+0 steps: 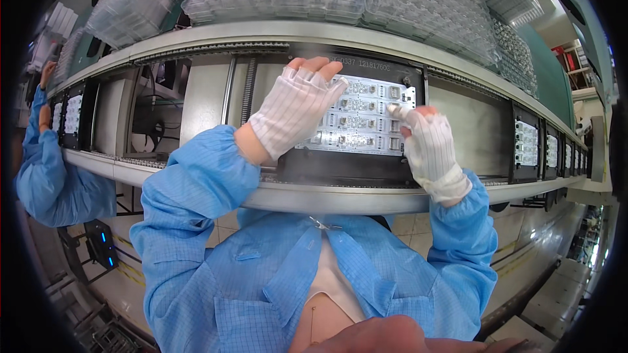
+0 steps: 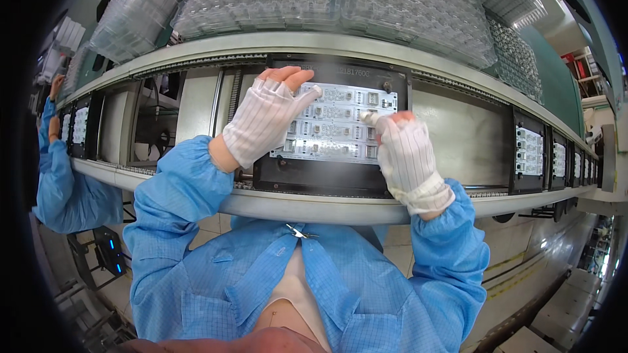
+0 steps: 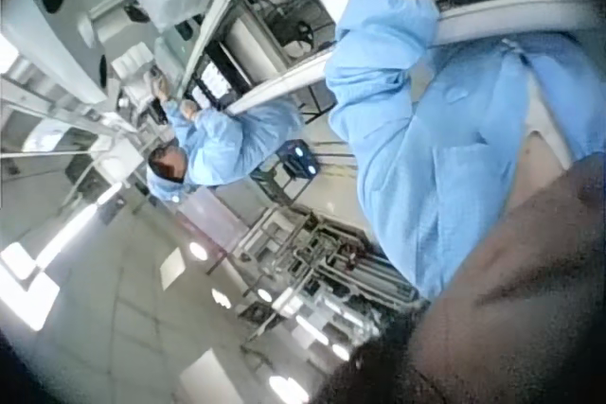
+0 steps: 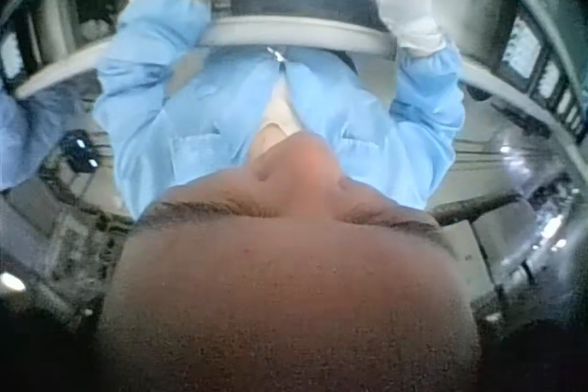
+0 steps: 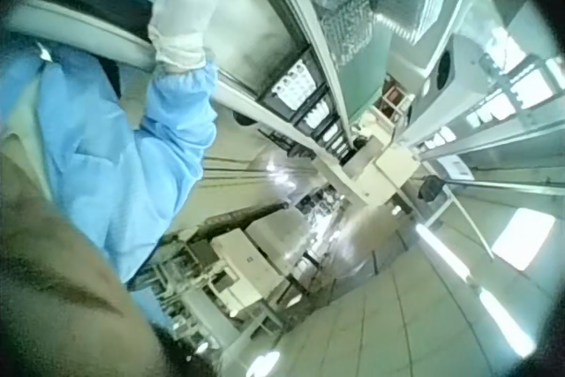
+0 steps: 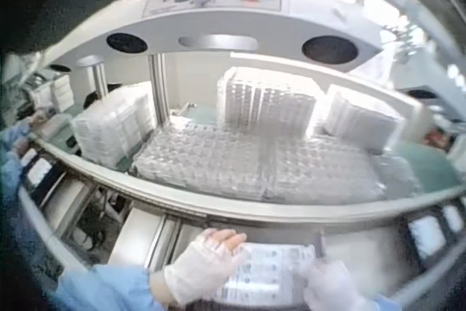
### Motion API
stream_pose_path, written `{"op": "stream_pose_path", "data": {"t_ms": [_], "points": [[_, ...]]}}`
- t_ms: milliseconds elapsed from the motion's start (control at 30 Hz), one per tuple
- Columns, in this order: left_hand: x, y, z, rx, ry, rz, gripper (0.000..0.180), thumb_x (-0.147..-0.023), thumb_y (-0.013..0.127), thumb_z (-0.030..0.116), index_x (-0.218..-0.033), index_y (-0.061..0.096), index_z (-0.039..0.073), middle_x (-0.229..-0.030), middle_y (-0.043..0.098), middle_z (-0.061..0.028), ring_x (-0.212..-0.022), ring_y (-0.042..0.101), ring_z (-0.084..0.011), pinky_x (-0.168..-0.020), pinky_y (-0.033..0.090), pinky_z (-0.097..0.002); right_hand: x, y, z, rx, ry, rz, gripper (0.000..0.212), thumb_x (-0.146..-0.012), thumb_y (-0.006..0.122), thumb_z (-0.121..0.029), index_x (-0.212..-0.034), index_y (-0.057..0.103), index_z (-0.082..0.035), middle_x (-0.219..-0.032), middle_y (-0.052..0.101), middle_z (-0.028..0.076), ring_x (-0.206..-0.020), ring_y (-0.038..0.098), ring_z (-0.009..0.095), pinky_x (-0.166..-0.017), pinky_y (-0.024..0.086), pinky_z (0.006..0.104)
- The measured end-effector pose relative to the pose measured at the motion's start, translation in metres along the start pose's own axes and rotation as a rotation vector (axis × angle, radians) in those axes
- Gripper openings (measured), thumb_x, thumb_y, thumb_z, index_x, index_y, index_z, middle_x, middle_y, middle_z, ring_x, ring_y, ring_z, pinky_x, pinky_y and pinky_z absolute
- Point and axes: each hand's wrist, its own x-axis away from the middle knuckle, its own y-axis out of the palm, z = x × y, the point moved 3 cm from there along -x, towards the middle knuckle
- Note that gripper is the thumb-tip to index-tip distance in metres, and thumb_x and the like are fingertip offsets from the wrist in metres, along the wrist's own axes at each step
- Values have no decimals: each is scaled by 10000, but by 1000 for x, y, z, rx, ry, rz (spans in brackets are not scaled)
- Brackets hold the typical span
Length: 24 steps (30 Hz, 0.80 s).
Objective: The person attaches small plastic components onto circuit boards on a conveyor line by hand, picking parts from overhead trays and pressing them into place, and shifts plastic component trays on the shelf.
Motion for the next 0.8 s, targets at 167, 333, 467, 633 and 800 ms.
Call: {"op": "stream_pose_path", "data": {"t_ms": [167, 333, 467, 633, 800], "points": [[-7, 9, 2, -88, 38, -54, 462, -755, 655, -7, -1206, 620, 91, -1339, 546, -138, -1254, 512, -323, -1101, 379, -517, -34, 16, 13, 214, -70, 207, 508, -747, 604, 23, -1231, 660, -122, -1121, 644, 101, -1052, 592, 318, -906, 455, 427], [-9, 7, 0, -77, 66, 47, 228, -836, 620, 123, -1057, 644, 72, -1277, 622, -121, -1227, 549, -310, -1094, 354, -608, -42, 38, 11, 453, -115, 98, 467, -772, 601, -14, -1222, 668, -115, -1232, 623, 124, -1159, 568, 341, -987, 450, 441], [-3, 0, 8, -3, 77, 5, 370, -783, 669, 60, -1145, 626, 121, -1323, 556, -98, -1283, 502, -290, -1135, 323, -589, -42, 35, 8, 517, -140, 93, 450, -768, 610, -13, -1203, 678, -107, -1233, 621, 130, -1174, 565, 341, -999, 450, 449], [-2, 2, 18, -77, 117, -103, 372, -784, 669, 78, -1149, 624, 135, -1313, 557, -81, -1286, 502, -282, -1150, 294, -604, -22, 20, 13, 251, -83, 180, 433, -760, 620, -10, -1182, 684, -85, -1217, 616, 132, -1172, 565, 342, -990, 456, 452], [1, 2, 17, -39, 95, -65, 367, -781, 678, 93, -1142, 632, 142, -1292, 567, -75, -1266, 518, -278, -1157, 286, -604, -17, 34, 2, 369, -87, 71, 428, -763, 618, -16, -1179, 686, -92, -1216, 619, 121, -1178, 562, 339, -996, 457, 447]]}}
